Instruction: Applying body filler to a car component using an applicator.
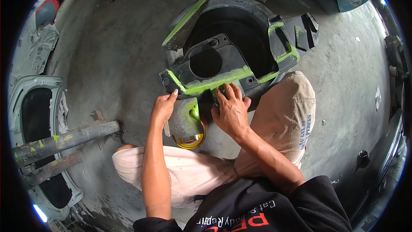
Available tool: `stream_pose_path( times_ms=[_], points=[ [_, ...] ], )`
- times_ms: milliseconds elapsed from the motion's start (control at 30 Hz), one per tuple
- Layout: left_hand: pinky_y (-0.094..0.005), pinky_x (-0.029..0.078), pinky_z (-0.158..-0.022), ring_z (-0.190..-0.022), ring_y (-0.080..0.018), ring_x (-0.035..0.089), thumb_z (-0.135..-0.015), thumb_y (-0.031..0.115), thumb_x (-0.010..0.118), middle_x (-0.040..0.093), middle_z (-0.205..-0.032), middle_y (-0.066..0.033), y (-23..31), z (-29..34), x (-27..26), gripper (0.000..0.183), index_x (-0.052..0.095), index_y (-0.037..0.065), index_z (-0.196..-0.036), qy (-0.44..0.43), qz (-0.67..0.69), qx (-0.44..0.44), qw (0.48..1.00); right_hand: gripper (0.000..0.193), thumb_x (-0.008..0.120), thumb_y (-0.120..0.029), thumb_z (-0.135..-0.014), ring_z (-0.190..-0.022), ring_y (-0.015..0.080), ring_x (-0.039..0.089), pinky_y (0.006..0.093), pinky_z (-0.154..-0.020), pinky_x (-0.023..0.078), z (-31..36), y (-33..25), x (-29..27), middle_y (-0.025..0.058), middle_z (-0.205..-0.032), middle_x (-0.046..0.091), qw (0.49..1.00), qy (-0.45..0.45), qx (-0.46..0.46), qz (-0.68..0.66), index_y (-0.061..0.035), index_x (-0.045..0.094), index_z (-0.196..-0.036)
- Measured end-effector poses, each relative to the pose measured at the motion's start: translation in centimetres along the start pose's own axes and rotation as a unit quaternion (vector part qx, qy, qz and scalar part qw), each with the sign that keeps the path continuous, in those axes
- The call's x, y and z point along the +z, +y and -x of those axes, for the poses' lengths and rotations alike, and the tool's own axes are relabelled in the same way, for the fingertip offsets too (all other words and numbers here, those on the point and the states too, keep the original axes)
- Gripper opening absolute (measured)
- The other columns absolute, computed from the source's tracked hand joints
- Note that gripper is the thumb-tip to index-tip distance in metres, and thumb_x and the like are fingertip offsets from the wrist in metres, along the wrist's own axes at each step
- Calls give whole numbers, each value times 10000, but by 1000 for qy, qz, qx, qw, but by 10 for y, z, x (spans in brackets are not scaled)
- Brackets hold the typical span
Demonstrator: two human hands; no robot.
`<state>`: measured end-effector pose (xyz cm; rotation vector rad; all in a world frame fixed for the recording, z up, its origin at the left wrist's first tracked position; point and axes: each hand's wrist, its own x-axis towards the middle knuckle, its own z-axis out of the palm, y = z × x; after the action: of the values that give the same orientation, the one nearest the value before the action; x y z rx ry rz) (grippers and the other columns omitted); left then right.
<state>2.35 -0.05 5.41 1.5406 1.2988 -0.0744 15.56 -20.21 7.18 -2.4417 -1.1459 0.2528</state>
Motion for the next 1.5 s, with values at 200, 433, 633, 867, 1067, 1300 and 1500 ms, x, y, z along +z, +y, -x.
stream_pose_path(
  times_ms=[200, 433, 633, 867, 1067, 1300, 1500],
  points=[
    [-330, 486, -764, -752, -136, 536, -1019, 495, 600, 659, -770, -72, -4, -3, -1, 584, 708, -73, -933, 4, -6, 11, 1000, 598, 700, -202, -770, -1416, 355, 405, 570, -902, 412, -4, 1, 15, 150, -1443, 500, 1000, -5, -2, 13, -55, 610, -1342],
    [-312, 486, -745, -746, -117, 528, -1020, 480, 607, 664, -781, -52, -2, -3, -2, 556, 727, -58, -947, -5, 1, -2, 1000, 513, 694, -204, -795, -1407, 376, 410, 588, -886, 419, 2, -2, -4, 160, -1361, 539, 997, -75, 12, 14, -52, 637, -1281],
    [-313, 493, -754, -762, -112, 548, -1022, 484, 605, 683, -800, -59, 4, 2, -4, 562, 732, -61, -964, -6, 2, 0, 1000, 477, 697, -203, -778, -1383, 330, 451, 578, -898, 406, 1, 10, -26, 142, -1359, 565, 999, -40, 18, 16, -59, 670, -1232],
    [-295, 502, -824, -844, -121, 634, -1013, 487, 616, 741, -939, -83, -2, -5, -5, 552, 739, -47, -1076, -23, -2, -21, 1000, 586, 691, -179, -810, -1454, 340, 377, 616, -977, 380, -6, 39, -8, 155, -1468, 491, 999, 1, 19, 34, -56, 581, -1372],
    [-293, 507, -761, -798, -120, 631, -1011, 467, 629, 732, -899, -69, -5, -9, -7, 520, 738, -40, -1047, -37, 16, -23, 999, 659, 702, -134, -798, -1488, 343, 329, 678, -1025, 376, -6, 38, -6, 140, -1538, 421, 997, -41, 22, 53, -62, 534, -1431],
    [-310, 495, -745, -758, -114, 571, -1014, 467, 628, 708, -832, -52, -2, -4, -6, 531, 744, -49, -964, -32, 45, -27, 998, 628, 727, -141, -794, -1462, 368, 349, 668, -977, 398, 5, 33, -15, 159, -1500, 439, 995, -65, 17, 68, -35, 559, -1389],
    [-302, 483, -742, -749, -103, 544, -1010, 460, 634, 685, -809, -42, -3, -4, -5, 528, 737, -54, -944, -8, 5, -13, 1000, 602, 686, -168, -796, -1446, 347, 372, 650, -974, 375, 0, 29, -16, 159, -1476, 465, 999, -22, 22, 36, -30, 571, -1370]
  ],
)
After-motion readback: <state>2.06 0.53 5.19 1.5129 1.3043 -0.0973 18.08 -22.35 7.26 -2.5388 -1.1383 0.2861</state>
